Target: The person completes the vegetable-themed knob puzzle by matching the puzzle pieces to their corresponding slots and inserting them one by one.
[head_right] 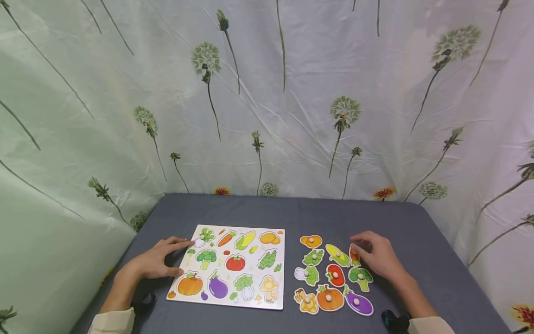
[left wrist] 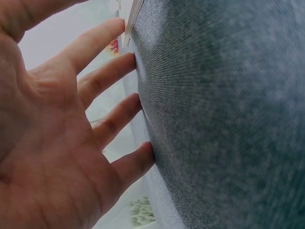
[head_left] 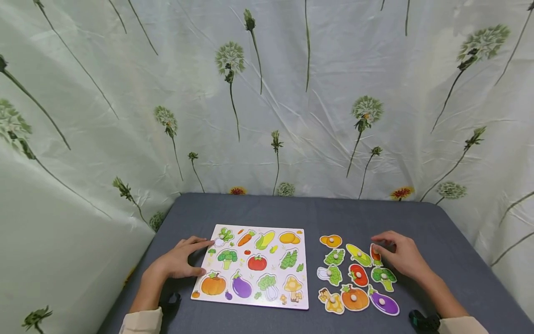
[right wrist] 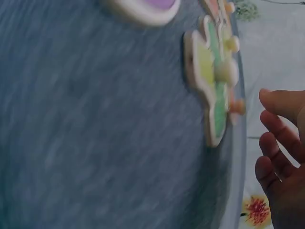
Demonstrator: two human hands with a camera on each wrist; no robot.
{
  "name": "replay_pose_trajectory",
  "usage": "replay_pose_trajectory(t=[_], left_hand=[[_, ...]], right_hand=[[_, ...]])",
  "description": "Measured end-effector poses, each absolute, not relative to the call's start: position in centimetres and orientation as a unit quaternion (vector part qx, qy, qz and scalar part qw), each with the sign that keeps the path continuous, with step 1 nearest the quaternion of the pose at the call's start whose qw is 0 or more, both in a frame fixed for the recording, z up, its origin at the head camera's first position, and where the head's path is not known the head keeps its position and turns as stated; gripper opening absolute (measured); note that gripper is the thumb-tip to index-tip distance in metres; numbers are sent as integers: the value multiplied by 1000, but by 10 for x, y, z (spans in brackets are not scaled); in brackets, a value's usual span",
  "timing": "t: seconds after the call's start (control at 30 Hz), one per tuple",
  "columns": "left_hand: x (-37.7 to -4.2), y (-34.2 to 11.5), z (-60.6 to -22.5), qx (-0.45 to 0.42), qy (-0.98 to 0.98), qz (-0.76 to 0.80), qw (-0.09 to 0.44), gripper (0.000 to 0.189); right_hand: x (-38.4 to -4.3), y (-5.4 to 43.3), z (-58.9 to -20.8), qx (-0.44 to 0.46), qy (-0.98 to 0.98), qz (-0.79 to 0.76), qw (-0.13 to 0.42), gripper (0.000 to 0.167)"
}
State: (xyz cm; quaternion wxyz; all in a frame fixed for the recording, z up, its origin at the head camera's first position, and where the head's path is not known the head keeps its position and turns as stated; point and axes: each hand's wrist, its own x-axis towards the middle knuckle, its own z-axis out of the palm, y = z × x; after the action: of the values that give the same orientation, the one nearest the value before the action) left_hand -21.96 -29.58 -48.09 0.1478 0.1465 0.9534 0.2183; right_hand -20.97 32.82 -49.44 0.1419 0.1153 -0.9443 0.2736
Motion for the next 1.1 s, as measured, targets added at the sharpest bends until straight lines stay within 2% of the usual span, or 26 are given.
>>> replay_pose_trajectory(t=[0.3,0.47,0.7,0.9,1.1], left_hand=[[-219,-296,-483,143,955,216,145,87],[-218,-296,-482,144,955,216,143,87],[-218,-295,-480,141,955,220,143,87],[-218,-295,-482,136,956,218,143,86],[-218,-294,-481,138,956,214,142,86]], right_hand=[[-208,338,-502,116,-951,277,80,15],[-207,342,-505,163,-938,296,84,14],[-209,346,-509,203,-926,305,90,21],[-211,348,-508,201,-927,304,88,19],[-212,353,-506,185,-936,280,108,18]])
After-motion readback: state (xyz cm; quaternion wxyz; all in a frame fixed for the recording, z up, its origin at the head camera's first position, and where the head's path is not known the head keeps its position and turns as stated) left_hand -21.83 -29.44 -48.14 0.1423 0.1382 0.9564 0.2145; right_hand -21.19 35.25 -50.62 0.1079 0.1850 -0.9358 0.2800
